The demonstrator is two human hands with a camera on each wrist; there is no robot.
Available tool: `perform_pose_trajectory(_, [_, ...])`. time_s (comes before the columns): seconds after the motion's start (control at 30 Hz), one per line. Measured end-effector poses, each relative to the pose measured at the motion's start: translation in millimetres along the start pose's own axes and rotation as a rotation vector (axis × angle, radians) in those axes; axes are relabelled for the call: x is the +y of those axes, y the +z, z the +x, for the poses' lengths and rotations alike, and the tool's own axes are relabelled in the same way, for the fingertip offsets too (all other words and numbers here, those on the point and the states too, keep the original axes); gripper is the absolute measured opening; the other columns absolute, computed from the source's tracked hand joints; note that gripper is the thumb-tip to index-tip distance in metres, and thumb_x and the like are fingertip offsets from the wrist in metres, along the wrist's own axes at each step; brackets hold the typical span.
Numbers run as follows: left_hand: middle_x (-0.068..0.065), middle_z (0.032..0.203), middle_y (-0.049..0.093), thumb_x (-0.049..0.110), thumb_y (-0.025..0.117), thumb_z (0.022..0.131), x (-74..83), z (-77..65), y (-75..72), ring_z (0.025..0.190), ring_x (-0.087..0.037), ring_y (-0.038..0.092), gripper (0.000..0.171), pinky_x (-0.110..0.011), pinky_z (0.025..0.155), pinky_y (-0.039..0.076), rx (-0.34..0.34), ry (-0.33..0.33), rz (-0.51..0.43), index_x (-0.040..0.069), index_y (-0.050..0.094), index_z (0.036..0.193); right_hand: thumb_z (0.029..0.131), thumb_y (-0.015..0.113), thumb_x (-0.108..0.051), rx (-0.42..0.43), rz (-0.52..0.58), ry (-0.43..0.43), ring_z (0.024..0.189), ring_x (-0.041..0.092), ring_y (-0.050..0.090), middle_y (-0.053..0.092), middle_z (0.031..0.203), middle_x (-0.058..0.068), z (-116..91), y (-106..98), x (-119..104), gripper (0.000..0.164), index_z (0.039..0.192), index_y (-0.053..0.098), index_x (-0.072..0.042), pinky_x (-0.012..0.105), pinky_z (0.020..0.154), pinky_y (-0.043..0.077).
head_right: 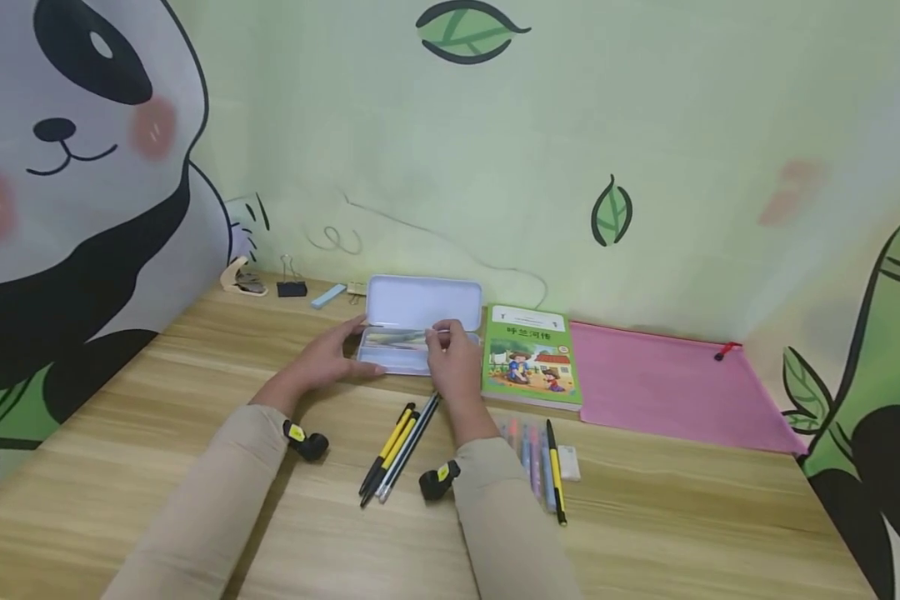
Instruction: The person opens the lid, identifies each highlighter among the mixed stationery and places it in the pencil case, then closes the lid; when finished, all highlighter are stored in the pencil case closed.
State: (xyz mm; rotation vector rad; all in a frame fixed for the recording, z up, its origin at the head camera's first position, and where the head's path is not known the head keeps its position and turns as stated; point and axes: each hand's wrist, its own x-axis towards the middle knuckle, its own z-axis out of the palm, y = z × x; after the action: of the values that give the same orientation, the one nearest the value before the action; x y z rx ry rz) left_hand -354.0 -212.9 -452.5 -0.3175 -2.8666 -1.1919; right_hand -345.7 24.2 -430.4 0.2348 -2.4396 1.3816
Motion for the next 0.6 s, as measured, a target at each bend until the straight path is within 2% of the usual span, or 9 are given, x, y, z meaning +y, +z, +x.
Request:
perform_pose_trajectory(0.23, [-0.009,0.159,0.038,0.060,0.085,0.069,0.6,1.4,-1.3,0.146,-0.033,0.031,0.118,-0.054,0.119,0.023,0.007,0.017,-0.008,0.021,0.024,0.161,0.104,0.056,-0.024,-0.022,-0.078,0.050,0.090,0.022,0.066,0.073,0.099,0.004,2.1,-0.9,-1.3,0.022,0.114,0.066,-0.009,0.037,0.078,0.055])
perform_pose_trajectory(0.5, [-0.010,0.160,0.036,0.057,0.086,0.071,3.7,-0.6,-1.5,0.147,-0.033,0.029,0.116,-0.054,0.120,0.022,0.000,0.016,-0.018,0.021,0.024,0.161,0.102,0.059,-0.021,-0.048,-0.185,0.045,0.098,0.027,0.066,0.071,0.106,0.011,1.4,-2.9,1.8,0.023,0.116,0.065,-0.004,0.038,0.082,0.057])
perform_pose_trajectory(0.6, [-0.010,0.160,0.036,0.056,0.086,0.071,4.0,-1.0,-1.4,0.147,-0.033,0.029,0.116,-0.054,0.120,0.022,-0.006,0.008,-0.019,0.020,0.023,0.161,0.102,0.059,-0.021,-0.055,-0.187,0.066,0.097,0.028,0.066,0.070,0.107,0.012,0.8,-3.7,2.1,0.023,0.116,0.065,-0.004,0.039,0.083,0.056])
